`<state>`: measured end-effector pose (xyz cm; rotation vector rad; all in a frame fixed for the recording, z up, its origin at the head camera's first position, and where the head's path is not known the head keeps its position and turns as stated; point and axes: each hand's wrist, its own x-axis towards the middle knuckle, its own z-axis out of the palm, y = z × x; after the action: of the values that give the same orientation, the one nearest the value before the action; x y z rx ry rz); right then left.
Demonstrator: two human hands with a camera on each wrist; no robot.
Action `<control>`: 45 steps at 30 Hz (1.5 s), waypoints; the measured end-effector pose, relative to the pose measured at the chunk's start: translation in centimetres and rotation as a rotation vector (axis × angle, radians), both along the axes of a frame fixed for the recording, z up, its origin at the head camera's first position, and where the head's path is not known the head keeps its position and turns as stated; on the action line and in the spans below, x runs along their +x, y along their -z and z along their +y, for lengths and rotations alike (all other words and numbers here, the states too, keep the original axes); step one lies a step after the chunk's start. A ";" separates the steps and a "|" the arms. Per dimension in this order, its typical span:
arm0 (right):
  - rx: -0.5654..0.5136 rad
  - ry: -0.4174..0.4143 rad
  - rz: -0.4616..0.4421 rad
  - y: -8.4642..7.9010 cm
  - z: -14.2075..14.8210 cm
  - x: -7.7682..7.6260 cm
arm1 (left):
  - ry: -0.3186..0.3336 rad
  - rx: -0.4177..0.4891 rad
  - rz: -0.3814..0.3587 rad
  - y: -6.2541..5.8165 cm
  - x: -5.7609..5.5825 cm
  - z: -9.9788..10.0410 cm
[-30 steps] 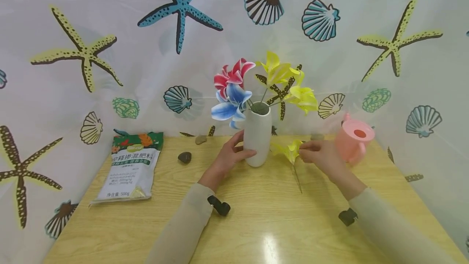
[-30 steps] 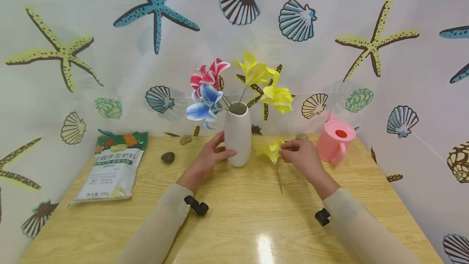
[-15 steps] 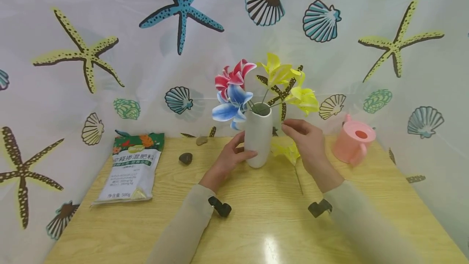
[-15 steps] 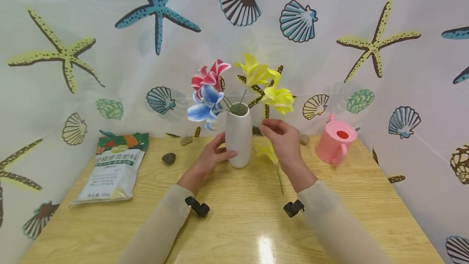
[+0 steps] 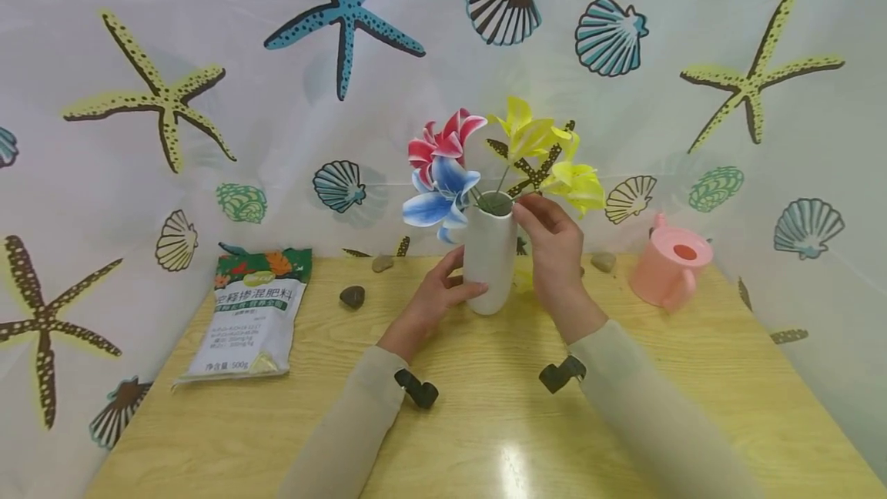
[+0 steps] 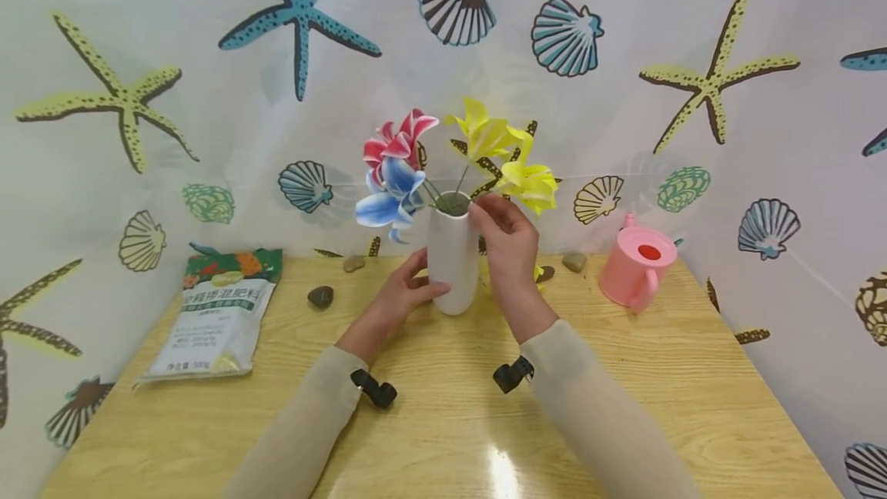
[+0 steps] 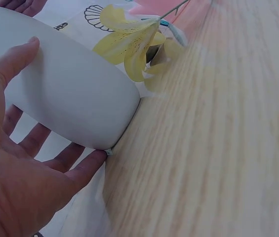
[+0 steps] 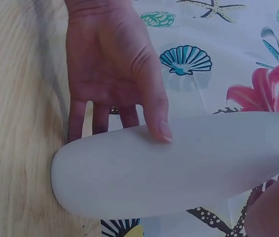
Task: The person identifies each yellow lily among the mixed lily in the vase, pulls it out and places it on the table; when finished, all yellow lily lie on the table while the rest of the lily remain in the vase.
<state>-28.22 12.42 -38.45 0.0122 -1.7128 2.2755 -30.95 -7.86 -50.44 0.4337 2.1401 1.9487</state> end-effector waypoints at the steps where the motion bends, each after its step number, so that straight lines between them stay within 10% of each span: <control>1: -0.029 0.006 0.009 0.0 -0.1 -0.2 | 0.002 0.002 -0.001 0.0 -0.1 0.0; 17: -0.177 0.060 0.009 -0.2 -1.0 -0.4 | -0.001 0.003 -0.029 0.0 0.1 0.3; 45: -0.026 0.105 0.078 -1.7 -0.8 -0.3 | -0.002 -0.015 0.003 0.0 -0.1 0.1</control>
<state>-28.47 11.57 -36.73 0.0058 -1.6066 2.1913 -31.04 -7.76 -50.45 0.4325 2.1558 1.9332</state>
